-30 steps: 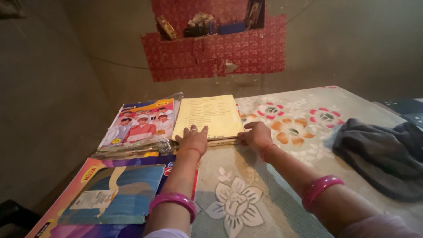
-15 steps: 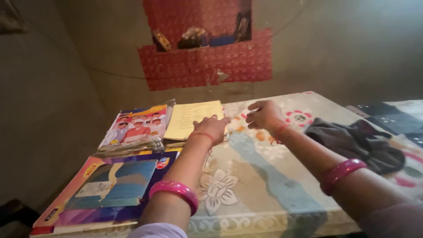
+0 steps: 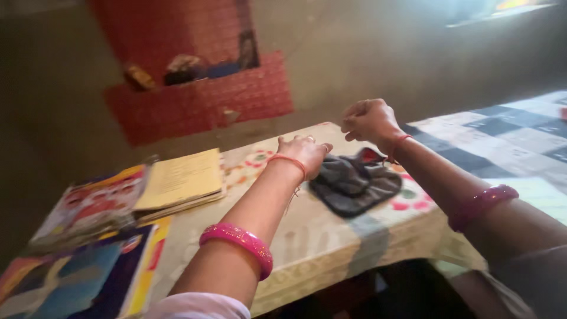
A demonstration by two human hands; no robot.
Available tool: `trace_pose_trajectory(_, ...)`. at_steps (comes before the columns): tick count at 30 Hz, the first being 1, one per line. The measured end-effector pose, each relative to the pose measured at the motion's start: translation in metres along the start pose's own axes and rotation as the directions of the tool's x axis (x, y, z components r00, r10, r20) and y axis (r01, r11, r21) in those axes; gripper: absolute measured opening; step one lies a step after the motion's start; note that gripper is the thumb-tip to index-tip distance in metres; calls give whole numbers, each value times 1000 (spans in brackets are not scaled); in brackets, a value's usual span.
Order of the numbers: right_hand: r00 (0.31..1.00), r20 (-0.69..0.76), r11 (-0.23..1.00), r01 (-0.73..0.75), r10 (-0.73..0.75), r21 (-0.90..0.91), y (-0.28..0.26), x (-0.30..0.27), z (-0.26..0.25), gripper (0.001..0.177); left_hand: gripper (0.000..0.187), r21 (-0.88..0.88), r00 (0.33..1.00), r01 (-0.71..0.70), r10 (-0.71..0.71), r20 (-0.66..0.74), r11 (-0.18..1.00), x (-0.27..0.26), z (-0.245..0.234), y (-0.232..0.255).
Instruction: The person wipes the covers of several notebooks and documents using a cloth, then cleans a small shrine shelf by moving objects including a speaker and a blue box to wipe the surface.
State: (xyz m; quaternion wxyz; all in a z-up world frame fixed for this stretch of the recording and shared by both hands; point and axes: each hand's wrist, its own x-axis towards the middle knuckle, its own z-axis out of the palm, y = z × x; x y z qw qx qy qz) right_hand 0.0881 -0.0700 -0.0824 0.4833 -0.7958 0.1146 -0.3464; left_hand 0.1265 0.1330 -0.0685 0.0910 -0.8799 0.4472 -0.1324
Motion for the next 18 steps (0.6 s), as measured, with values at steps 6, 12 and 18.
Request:
trace_pose_trajectory(6,991,-134,999,-15,8,-52,76,-6,-120,22,56,58,983,-186,186,8,981,40,-19,96)
trace_pose_trajectory(12,961,-229,921,-223,153,-320,190,-31,-242,24,59,22,933,-358,358,-19,934,75,-22,195)
trace_pose_trajectory(18,889,-223,478,-409,399,-777,296,-85,-274,35,49,-30,878,-478,478,1,878,95,-12,269)
